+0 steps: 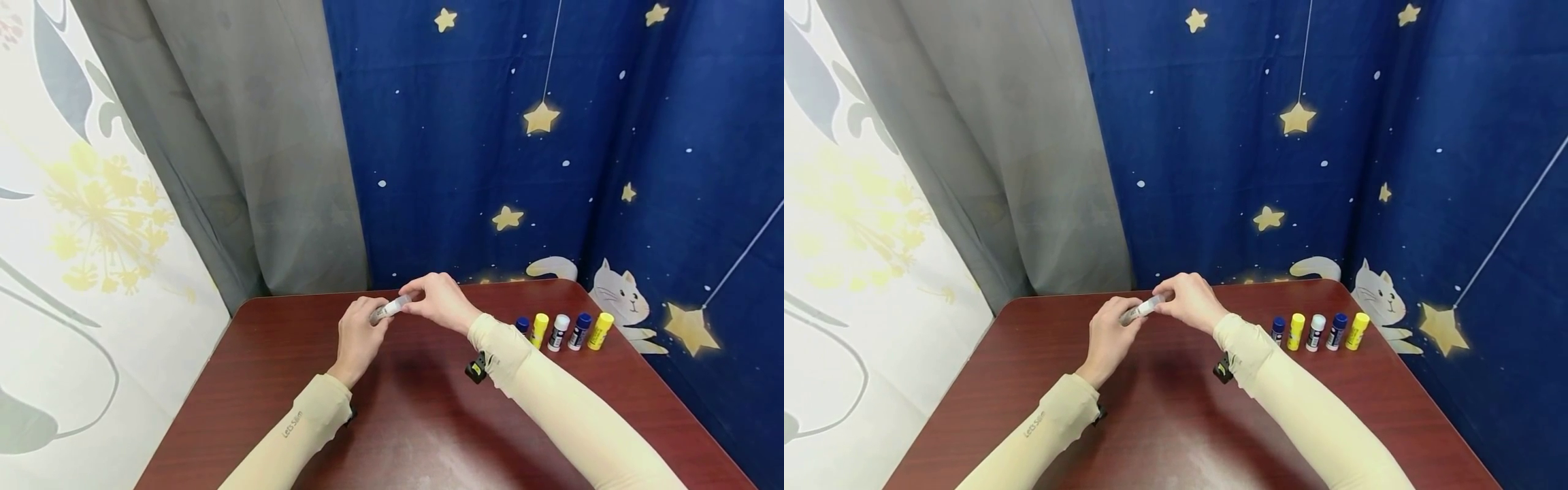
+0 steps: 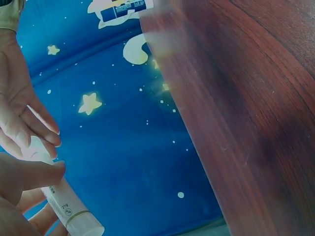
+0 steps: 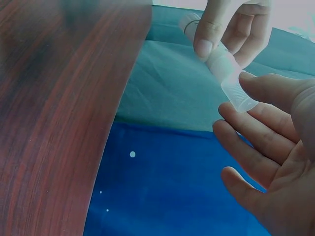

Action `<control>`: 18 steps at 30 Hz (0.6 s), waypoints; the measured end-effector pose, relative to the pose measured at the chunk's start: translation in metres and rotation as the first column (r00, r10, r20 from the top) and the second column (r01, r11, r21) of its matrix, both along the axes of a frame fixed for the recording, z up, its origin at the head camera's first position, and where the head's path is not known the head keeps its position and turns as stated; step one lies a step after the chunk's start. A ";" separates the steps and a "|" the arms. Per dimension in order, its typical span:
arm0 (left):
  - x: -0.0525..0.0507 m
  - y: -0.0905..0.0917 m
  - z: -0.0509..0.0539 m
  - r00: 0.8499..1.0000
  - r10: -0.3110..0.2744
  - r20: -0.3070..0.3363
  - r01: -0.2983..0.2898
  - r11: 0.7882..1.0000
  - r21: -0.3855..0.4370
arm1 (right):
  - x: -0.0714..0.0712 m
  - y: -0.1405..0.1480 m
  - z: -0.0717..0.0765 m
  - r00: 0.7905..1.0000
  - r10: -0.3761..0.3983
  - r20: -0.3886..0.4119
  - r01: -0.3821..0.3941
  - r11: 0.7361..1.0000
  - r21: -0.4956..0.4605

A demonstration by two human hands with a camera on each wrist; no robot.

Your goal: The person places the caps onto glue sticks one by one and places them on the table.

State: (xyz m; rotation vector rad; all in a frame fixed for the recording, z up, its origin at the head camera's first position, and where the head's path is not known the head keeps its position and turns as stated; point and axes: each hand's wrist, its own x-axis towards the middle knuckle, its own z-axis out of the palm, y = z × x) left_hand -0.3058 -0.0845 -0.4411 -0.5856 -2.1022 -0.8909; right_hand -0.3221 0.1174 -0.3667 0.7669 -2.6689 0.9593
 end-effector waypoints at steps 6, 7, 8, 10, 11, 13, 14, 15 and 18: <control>0.000 0.001 0.004 1.000 -0.014 -0.006 0.014 1.000 -0.003 | 0.000 0.000 0.001 1.000 0.008 0.001 -0.008 1.000 -0.008; 0.000 0.001 0.005 1.000 -0.014 -0.007 0.014 1.000 -0.003 | 0.000 0.000 0.001 1.000 0.011 0.001 -0.011 1.000 -0.009; -0.001 0.001 0.006 1.000 -0.015 -0.006 0.015 1.000 -0.004 | -0.001 0.000 0.001 1.000 0.013 0.003 -0.013 1.000 -0.011; -0.001 0.002 0.007 1.000 -0.015 -0.003 0.015 1.000 -0.008 | -0.001 -0.001 0.001 1.000 0.017 0.009 -0.017 1.000 -0.013; 0.000 0.002 0.007 1.000 -0.014 0.000 0.014 1.000 -0.011 | -0.001 -0.001 0.001 1.000 0.018 0.011 -0.018 1.000 -0.012; 0.001 0.002 0.007 1.000 -0.013 0.012 0.014 1.000 -0.016 | -0.001 -0.001 0.000 1.000 0.021 0.015 -0.021 1.000 -0.009; 0.001 0.002 0.006 1.000 -0.013 0.017 0.014 1.000 -0.019 | -0.001 -0.001 0.000 1.000 0.022 0.016 -0.022 1.000 -0.008; 0.002 0.002 0.006 1.000 -0.012 0.020 0.012 1.000 -0.023 | 0.000 -0.001 -0.002 1.000 0.023 0.016 -0.023 1.000 -0.003; 0.004 0.003 0.004 1.000 -0.010 0.026 0.011 1.000 -0.024 | 0.000 -0.002 -0.005 0.999 0.030 0.011 -0.030 1.000 0.008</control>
